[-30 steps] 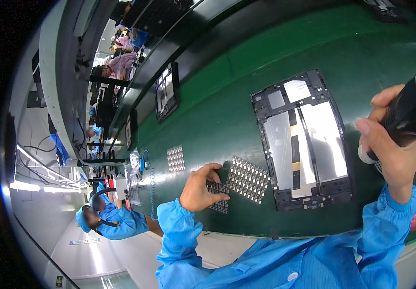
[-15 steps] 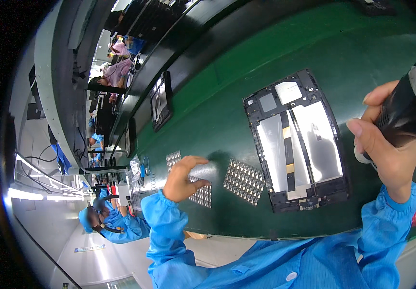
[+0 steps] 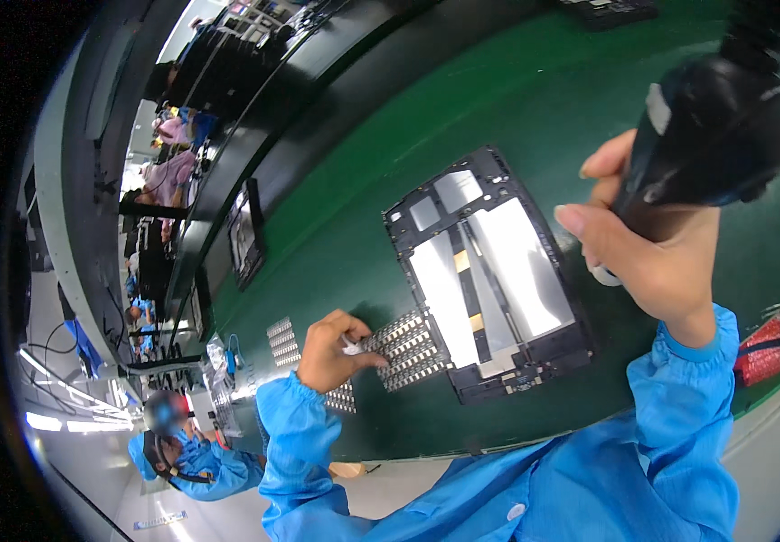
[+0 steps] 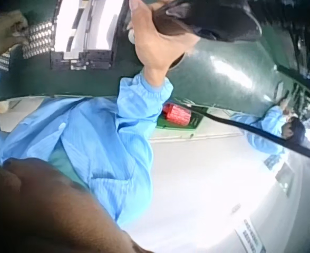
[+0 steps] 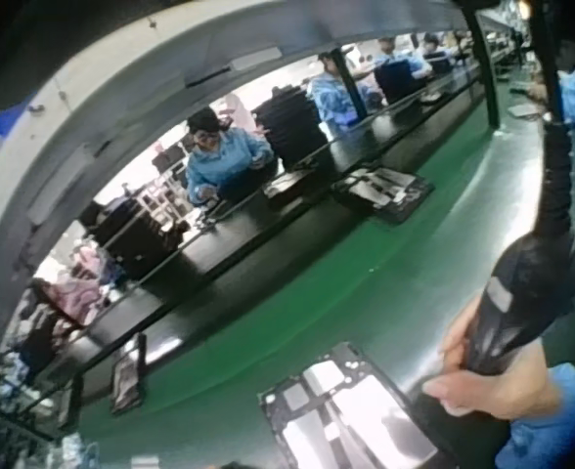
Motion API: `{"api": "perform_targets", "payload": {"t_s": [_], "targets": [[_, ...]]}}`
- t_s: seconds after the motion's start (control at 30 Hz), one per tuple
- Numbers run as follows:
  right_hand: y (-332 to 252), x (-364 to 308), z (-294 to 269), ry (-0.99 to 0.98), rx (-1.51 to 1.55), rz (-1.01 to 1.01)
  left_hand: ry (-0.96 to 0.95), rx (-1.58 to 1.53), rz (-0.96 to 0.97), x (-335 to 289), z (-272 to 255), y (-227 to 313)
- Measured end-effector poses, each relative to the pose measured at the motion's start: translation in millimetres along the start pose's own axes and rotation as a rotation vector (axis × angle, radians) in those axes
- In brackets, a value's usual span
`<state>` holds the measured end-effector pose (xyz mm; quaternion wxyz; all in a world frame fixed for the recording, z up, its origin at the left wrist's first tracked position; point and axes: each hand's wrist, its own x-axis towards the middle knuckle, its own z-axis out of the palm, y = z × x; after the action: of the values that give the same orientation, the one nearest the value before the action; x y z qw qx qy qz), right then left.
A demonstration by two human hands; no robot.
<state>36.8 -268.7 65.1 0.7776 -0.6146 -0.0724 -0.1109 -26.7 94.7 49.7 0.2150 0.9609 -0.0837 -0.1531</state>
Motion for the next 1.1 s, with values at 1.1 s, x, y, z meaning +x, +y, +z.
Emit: {"api": "perform_targets", "payload": {"t_s": [1.1], "targets": [[-2.2,32.2,-47.1,0.109,-0.198,-0.185,0.235,0.254,-0.034,-13.7,16.4,21.2]]}}
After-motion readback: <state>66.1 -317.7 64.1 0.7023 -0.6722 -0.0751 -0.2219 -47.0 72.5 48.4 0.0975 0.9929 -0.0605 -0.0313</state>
